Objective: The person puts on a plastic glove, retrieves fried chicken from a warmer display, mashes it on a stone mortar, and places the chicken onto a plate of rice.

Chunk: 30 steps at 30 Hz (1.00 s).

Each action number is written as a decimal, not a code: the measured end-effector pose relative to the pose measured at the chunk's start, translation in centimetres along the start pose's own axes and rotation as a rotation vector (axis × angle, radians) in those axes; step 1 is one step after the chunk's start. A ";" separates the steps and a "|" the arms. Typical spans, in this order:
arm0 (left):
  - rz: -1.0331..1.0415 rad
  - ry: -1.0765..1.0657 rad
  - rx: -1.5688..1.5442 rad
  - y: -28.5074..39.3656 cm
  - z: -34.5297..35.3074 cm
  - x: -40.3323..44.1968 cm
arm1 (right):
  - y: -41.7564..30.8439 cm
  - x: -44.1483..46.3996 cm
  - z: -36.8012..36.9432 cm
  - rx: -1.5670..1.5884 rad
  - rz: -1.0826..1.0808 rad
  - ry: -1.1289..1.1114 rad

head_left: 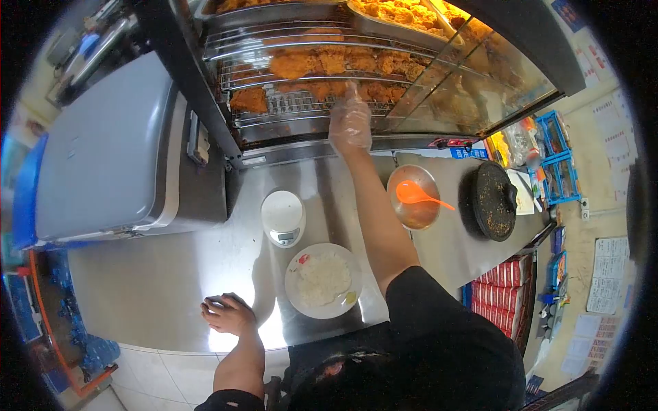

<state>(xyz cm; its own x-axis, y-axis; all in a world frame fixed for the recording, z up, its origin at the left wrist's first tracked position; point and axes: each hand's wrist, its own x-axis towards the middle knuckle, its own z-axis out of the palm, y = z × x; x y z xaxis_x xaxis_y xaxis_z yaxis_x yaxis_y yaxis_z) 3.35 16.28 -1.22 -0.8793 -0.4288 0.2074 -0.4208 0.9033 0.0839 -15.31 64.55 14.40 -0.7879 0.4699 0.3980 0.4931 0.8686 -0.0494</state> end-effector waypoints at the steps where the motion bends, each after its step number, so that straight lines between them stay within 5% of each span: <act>1: -0.001 0.000 0.000 0.2 -0.2 0.1 | 0.2 -0.1 0.4 0.001 -0.001 0.000; 3: -0.033 -0.024 -0.012 0.7 -0.6 0.2 | 1.0 -0.4 0.4 0.035 -0.283 0.363; 7: -0.020 -0.007 -0.004 0.5 -0.6 0.3 | 1.6 -0.2 -2.4 -0.270 -0.201 0.143; 9: -0.016 -0.018 0.012 0.9 -1.2 0.3 | 2.0 0.4 -3.3 0.445 0.064 0.436; 10: -0.021 -0.021 0.014 0.6 -0.9 0.1 | 1.8 0.3 -3.4 0.446 0.060 0.431; 11: -0.009 -0.009 0.018 0.2 -0.4 0.1 | 1.2 0.1 -4.6 -0.144 0.007 0.284; 14: 0.000 0.012 0.004 0.4 -0.6 0.2 | 2.7 2.6 0.6 -0.611 0.192 0.204; 17: 0.005 0.032 0.002 0.5 -0.5 0.3 | 2.9 3.2 0.4 -0.208 0.109 0.081; 23: 0.012 0.011 -0.036 0.5 -0.9 0.3 | 4.2 3.3 2.9 -0.197 0.012 0.116; 25: -0.002 -0.010 -0.045 0.7 -0.9 0.3 | 3.6 2.3 2.4 0.034 -0.112 0.565; 30: 0.018 0.023 -0.021 0.7 -1.0 0.2 | 4.4 3.3 3.4 0.455 0.193 0.344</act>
<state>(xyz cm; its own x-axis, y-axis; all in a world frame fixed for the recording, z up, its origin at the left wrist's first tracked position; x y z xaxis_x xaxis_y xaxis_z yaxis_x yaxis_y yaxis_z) 3.08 16.80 -0.11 -0.8812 -0.4123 0.2311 -0.3998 0.9110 0.1008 -17.00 70.50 12.39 -0.4977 0.6136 0.6130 0.3478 0.7886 -0.5070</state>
